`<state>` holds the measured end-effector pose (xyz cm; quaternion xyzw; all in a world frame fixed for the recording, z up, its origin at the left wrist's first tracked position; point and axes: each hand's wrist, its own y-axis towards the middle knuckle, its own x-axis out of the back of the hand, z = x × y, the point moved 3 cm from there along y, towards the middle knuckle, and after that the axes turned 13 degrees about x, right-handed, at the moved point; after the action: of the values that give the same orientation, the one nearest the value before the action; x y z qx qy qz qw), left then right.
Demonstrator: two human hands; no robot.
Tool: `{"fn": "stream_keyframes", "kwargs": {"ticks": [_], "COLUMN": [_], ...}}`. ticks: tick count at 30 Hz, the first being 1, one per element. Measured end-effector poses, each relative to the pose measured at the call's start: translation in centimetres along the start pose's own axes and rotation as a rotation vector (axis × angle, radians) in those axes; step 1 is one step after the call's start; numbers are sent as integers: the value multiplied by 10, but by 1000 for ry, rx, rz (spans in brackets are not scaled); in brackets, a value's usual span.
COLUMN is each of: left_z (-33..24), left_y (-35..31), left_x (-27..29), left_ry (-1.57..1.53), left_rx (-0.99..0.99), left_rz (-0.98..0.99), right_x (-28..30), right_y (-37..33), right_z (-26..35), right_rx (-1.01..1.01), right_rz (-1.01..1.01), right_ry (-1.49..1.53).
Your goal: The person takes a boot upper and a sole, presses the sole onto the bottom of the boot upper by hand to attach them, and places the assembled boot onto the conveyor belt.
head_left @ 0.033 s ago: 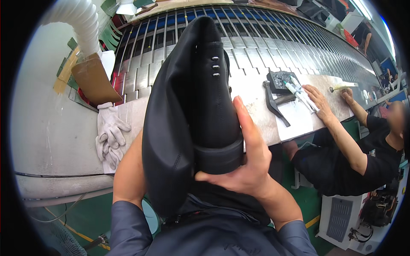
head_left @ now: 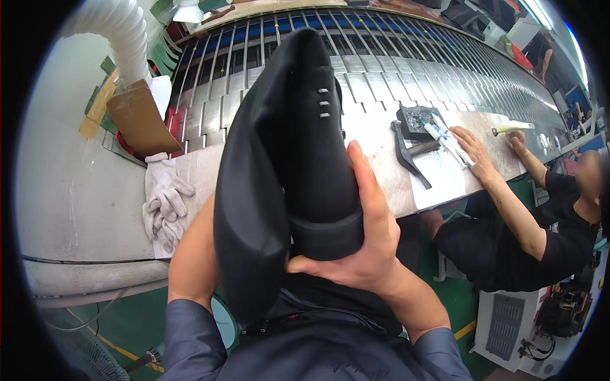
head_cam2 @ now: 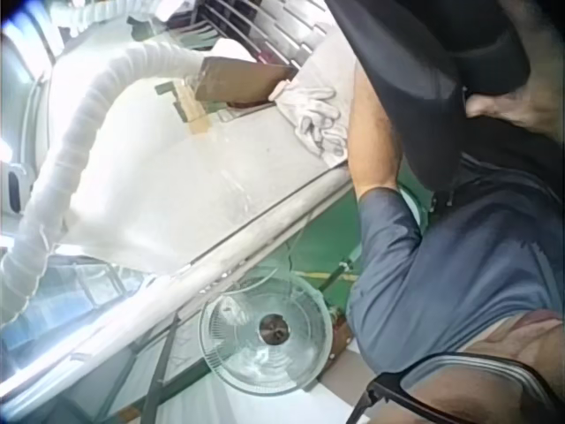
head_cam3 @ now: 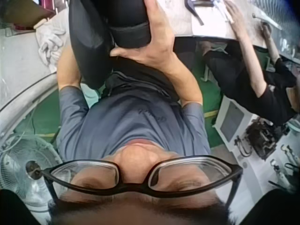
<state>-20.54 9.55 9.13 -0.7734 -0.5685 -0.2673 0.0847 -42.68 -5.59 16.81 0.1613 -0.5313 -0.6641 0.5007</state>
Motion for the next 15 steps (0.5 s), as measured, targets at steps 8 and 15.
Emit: {"fn": "stream_keyframes", "kwargs": {"ticks": [8, 15], "left_z": [-93, -250], "left_y": [19, -53], "left_x": [102, 96], "left_ry": [-705, 1065], "left_rx": [-170, -954], "left_rz": [-46, 295], "right_x": [10, 26], "right_y": [9, 30], "right_z": [-11, -26], "right_rx": [50, 26], "right_rz": [88, 207], "right_ry": [-50, 28]}}
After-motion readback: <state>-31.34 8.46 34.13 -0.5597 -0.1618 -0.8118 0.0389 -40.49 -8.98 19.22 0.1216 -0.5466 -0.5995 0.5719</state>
